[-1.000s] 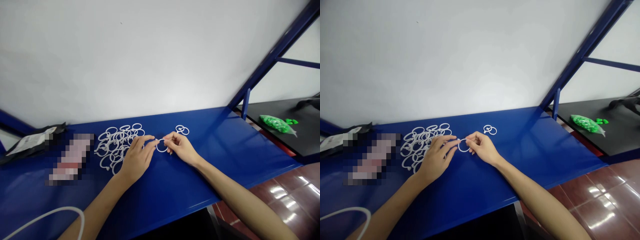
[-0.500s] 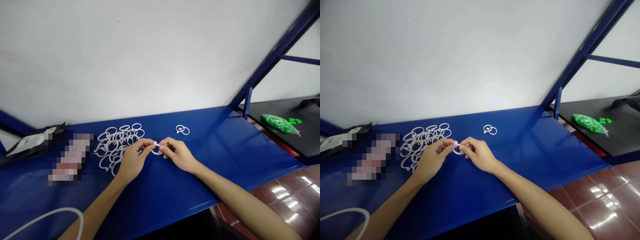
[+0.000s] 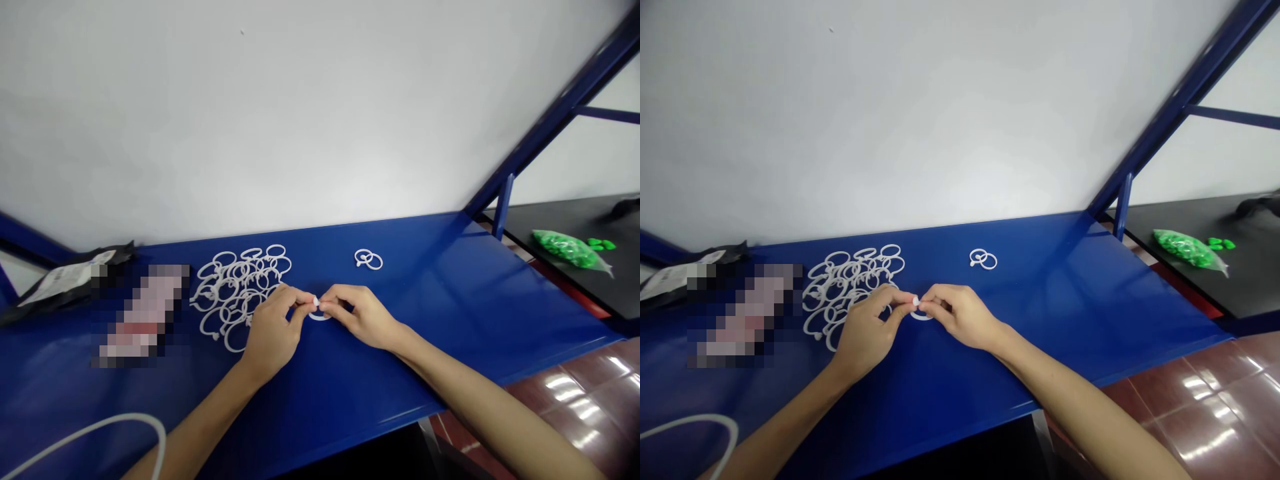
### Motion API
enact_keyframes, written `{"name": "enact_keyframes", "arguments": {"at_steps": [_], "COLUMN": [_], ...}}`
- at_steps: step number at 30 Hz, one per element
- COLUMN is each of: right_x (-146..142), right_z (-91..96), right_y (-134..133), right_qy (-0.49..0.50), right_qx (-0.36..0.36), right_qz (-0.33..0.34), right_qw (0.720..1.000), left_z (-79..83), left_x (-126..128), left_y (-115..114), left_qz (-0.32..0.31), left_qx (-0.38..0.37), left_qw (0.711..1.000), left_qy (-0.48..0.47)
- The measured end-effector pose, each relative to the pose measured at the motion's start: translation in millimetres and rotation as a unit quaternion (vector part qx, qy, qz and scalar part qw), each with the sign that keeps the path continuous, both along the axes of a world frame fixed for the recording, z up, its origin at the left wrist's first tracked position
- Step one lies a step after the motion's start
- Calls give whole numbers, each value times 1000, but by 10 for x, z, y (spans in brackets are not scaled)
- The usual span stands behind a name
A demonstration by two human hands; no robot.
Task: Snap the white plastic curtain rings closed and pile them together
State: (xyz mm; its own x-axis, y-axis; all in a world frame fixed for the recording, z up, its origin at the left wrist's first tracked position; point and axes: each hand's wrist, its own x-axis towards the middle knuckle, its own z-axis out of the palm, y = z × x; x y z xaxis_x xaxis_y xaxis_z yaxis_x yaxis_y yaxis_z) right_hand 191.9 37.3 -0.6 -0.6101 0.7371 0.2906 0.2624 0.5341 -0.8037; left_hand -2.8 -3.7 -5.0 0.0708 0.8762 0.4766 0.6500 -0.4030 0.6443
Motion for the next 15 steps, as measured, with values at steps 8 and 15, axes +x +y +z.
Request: {"name": "enact_keyframes", "arguments": {"at_steps": [8, 15], "right_x": [54, 290], "right_z": [-76, -13], "right_y": [198, 368], "right_qy": [-125, -286], "right_qx": [139, 169], "right_qz": [-164, -353], "right_qw": [969, 875], "left_z": [-104, -157], "left_x": [-423, -622], "left_y": [273, 322], "left_qz": [75, 113], "left_qx": [72, 17], "left_qw": [956, 925], "left_qy": [274, 361]}}
